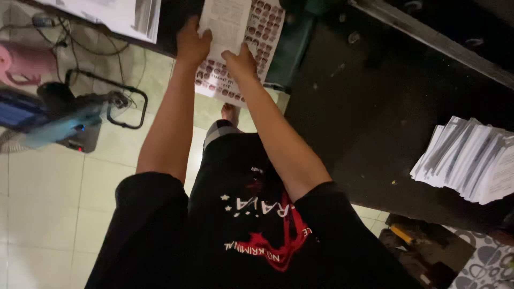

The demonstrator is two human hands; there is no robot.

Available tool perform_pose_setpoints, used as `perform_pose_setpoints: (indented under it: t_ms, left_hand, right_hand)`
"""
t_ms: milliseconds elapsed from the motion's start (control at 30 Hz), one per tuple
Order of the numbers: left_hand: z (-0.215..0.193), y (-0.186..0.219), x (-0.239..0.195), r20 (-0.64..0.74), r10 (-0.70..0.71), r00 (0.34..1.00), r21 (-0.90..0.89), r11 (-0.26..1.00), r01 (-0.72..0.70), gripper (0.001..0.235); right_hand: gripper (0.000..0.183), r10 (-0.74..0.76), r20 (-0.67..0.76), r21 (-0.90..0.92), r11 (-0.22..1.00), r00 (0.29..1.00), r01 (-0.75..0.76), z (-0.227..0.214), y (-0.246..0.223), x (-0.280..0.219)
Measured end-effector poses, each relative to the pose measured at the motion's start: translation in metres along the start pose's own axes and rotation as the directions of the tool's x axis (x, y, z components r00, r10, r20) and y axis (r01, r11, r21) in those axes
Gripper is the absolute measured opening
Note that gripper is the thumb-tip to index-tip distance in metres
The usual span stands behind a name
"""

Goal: The person sorts a stack of papers on a black table, picking up individual sheets, folding them in half, and placing them into a separate pile. The person repeats this process for multiple sheets, handling them one at a time.

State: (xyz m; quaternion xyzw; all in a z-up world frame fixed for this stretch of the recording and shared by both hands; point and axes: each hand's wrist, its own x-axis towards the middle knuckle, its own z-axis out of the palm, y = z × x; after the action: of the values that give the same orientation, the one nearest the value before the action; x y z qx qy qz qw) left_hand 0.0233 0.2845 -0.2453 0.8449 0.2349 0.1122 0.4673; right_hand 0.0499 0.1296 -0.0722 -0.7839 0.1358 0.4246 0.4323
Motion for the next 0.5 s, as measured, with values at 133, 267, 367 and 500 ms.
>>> perform_pose_setpoints:
  t_ms: [133,267,367,500]
  left_hand:
    - [-0.004,0.01,-0.004,0.043,-0.044,0.998,0.015,0.999,0.044,0.026]
    - [-0.008,0.011,0.002,0.006,0.003,1.0,0.035,0.999,-0.003,0.029]
    - [-0.01,0.013,0.003,-0.015,-0.035,0.999,0.054,0.998,0.035,0.031]
    - [-0.012,0.003,0.006,-0.091,0.091,0.992,0.173,0.982,-0.074,0.026]
  right_hand:
    - [0.054,-0.067,-0.042,-0.011,0.998,0.997,0.067,0.002,0.016,0.027]
    - [0.052,-0.126,-0.049,-0.099,0.988,0.991,0.12,-0.001,0.021,0.039]
    - [0.044,-0.153,-0.063,-0.071,0.986,0.986,0.149,-0.001,0.025,0.039]
    - [0.011,-0.265,-0.073,-0.01,0.964,0.961,0.265,0.001,0.04,0.058]
